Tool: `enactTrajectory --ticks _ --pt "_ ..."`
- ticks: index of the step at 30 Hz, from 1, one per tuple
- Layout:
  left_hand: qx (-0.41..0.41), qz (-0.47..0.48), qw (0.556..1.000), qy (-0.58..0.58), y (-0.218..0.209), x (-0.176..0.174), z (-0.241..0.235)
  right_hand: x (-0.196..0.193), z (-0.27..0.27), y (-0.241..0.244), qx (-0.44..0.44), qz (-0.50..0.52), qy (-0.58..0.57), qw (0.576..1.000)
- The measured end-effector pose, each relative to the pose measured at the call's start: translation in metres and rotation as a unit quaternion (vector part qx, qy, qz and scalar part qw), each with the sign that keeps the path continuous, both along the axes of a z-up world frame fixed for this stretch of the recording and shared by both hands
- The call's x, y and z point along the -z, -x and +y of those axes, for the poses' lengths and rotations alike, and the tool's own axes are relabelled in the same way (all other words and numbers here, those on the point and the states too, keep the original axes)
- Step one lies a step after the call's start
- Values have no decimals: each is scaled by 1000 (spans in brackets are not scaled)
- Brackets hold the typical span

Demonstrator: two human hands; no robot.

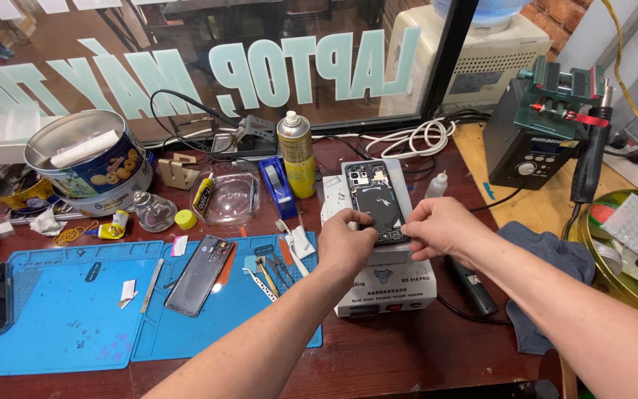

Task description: The person reassembles a smartphone by connecting internal ribbon cables, placing a black shielding plate over the motherboard, and securing screws with a screwdriver. The device remains open on the workbench throughout the clip.

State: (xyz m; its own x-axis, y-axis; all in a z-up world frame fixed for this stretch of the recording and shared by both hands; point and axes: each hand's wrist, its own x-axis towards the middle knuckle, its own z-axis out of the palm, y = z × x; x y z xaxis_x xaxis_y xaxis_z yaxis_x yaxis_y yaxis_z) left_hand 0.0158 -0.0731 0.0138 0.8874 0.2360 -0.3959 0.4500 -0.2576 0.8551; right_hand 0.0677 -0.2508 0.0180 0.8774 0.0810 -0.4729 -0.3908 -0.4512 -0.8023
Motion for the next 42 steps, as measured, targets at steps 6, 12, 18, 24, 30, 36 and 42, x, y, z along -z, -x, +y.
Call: enactTrajectory --ticks 6,12,18,24,30,36,42 --pt "-12 42 991 129 -19 6 7 -11 2 -8 -19 31 42 998" --pt "-52 34 990 130 -17 6 1 -26 7 -1 -57 6 114 992" --pt "-40 28 995 87 -16 1 0 -38 15 3 -120 -26 235 964" --pt "32 7 994 100 -14 7 11 -22 9 -8 -90 9 162 983" --pt "-10 -9 997 70 -10 9 2 -5 -1 -24 -59 63 53 995" --pt "-13 16 994 109 -16 7 5 -9 2 -15 -72 27 77 994" --pt "-8 7 994 108 -11 6 5 -29 3 2 -146 -50 197 968"
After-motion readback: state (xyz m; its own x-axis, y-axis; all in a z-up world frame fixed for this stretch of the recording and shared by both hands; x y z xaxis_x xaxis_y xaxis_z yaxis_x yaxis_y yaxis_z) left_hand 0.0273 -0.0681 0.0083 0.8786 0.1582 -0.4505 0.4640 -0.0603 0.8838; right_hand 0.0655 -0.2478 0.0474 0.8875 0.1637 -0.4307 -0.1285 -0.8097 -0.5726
